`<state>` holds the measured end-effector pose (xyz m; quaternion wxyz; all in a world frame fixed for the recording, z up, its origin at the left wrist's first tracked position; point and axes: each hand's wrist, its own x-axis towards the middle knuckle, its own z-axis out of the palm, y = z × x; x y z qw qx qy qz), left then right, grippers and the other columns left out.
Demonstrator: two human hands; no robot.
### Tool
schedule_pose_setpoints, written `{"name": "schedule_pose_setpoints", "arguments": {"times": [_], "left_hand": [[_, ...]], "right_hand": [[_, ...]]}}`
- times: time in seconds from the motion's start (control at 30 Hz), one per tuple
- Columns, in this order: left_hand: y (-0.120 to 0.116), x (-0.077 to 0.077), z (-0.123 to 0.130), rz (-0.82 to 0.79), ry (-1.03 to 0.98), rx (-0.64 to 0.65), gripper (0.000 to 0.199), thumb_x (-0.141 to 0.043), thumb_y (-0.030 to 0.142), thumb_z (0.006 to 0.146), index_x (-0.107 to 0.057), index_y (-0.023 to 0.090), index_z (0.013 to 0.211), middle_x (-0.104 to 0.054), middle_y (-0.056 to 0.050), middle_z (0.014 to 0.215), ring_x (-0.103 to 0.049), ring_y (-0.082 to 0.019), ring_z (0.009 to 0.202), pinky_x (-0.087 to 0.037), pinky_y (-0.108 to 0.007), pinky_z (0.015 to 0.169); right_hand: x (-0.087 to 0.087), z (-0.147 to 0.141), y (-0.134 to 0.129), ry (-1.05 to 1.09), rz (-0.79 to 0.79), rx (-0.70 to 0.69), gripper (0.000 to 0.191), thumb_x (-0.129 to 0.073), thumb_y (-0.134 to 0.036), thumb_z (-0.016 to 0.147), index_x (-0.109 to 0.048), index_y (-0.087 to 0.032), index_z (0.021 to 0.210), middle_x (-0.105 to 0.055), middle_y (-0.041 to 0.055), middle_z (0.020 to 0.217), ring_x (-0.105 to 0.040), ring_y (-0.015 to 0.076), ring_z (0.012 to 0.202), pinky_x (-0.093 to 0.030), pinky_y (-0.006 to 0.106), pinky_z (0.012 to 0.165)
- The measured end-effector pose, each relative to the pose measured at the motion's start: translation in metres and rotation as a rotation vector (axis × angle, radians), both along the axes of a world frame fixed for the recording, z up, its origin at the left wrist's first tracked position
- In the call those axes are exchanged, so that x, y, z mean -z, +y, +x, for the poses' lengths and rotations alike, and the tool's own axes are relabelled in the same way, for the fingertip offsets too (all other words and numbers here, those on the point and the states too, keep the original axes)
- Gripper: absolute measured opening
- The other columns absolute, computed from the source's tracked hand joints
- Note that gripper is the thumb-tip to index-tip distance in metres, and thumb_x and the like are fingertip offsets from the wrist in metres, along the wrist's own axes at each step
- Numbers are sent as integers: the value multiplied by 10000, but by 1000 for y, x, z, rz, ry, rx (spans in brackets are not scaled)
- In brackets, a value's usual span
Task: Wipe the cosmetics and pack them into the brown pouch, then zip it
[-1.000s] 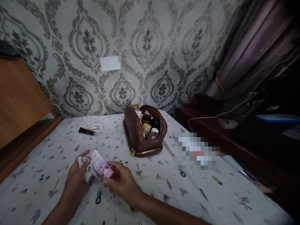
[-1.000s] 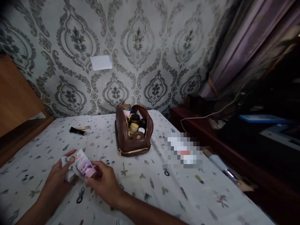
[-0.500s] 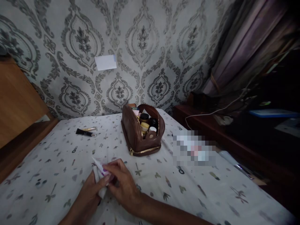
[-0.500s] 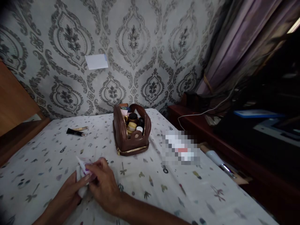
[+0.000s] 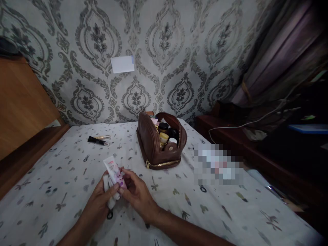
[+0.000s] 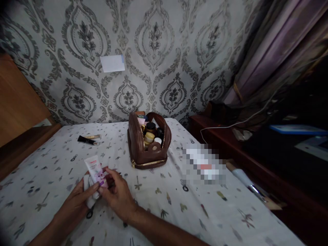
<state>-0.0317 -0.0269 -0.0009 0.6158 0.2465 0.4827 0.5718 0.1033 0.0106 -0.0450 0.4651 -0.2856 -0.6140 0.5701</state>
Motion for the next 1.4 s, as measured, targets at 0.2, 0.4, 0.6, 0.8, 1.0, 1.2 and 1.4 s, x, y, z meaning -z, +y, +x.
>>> {"name": "schedule_pose_setpoints", "arguments": {"times": [0.2,0.4,0.6,0.8,1.0,1.2,1.4], "left_hand": [[0,15,-7,2,90,2,758,-824,411,690,-520,268,1369,-641,-69,1325,-534,-281,1283,-439,-347,1051],[-1,20,-8,87,33,9,568,-827,279,604,-687,212,1150,-707,-74,1199,-584,-305,1191,-489,-354,957],[6,5,-12,173,50,-8,392,-846,371,651,-728,151,952,-751,-72,920,-662,-216,875,-510,-298,797],[15,0,-26,222,-9,-215,316,-846,338,677,-695,158,887,-721,-11,816,-622,-133,731,-491,-235,699],[16,1,-31,217,-41,-205,256,-825,284,714,-696,158,895,-718,-6,817,-626,-120,729,-498,-231,712],[6,0,-18,107,-57,12,357,-873,259,633,-730,124,932,-743,-59,808,-676,-183,768,-521,-273,736],[8,-3,-16,114,-23,-25,365,-901,307,593,-672,132,818,-664,9,668,-597,-108,587,-481,-214,545]], "right_hand": [[4,-4,6,82,-223,-41,533,-760,-456,731,-626,-176,1164,-688,71,1000,-647,221,910,-524,356,826],[4,-4,4,-70,-124,91,424,-669,-339,775,-595,-187,1164,-683,65,966,-652,211,868,-532,341,781],[6,-6,5,-114,-61,102,434,-652,-240,744,-591,-203,1172,-671,57,1005,-633,192,884,-528,311,777],[-3,-6,3,-80,-79,9,414,-660,-252,746,-596,-219,1154,-677,27,945,-621,172,842,-501,272,722],[-5,-7,0,-128,-103,-22,467,-672,-239,726,-583,-241,1184,-642,8,930,-606,151,763,-492,252,650],[2,-7,1,-143,120,57,514,-665,-167,729,-582,-239,1231,-651,54,1128,-624,211,1023,-494,345,919],[3,-5,1,-164,206,46,510,-666,-146,744,-621,-251,1241,-650,52,1080,-624,210,995,-507,343,892]]}}
